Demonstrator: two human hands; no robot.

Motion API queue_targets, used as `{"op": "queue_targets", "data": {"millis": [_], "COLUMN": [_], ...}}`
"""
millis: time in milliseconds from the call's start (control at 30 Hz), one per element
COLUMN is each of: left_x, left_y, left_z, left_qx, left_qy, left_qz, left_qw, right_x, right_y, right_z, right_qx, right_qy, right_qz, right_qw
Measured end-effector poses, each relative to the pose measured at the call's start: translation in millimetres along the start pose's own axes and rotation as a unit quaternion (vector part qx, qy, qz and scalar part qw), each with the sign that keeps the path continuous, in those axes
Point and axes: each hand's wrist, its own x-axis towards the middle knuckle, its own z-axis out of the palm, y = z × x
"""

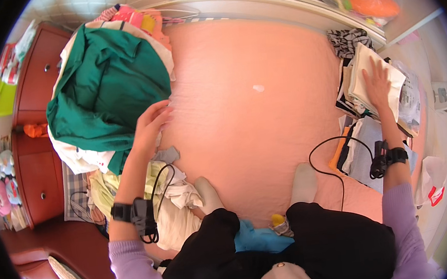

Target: The person folds several shirts one by one on a pink mat, smoothing each garment and stacking the folded items to the right. The shirts include a white long-sleeve, a white short-sleeve with a graphic, a gray and black raglan, and a cream short-sleeve.

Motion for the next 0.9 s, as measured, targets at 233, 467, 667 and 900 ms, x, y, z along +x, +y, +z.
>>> {"op": "queue_targets", "data": {"millis": [233, 467, 667, 900], "left_x": [-112, -153, -161, -127], "left_y": [-97, -138, -151, -52], "left_z": [-102, -128, -105, -63], "left_qx": [-0.186, 0.319, 0.534, 0.062], "left_qy": [0.236, 0.39, 0.352, 0.135], "left_qz": [-0.035, 0.066, -0.042, 0.096], "left_qw": [0.953, 0.861, 0.767, 0.984], "right_x": [21, 40, 33, -7], "right_y": [90, 75, -23, -151], "right_z": [41, 29, -10, -64], "right_qx": [-0.185, 0.004, 0.078, 0.291], "right_qy": [-0.04, -0.023, 0.065, -0.055], "right_qz": [-0.205, -0.085, -0.214, -0.236], "right_qw": [0.96, 0.996, 0.972, 0.925]}}
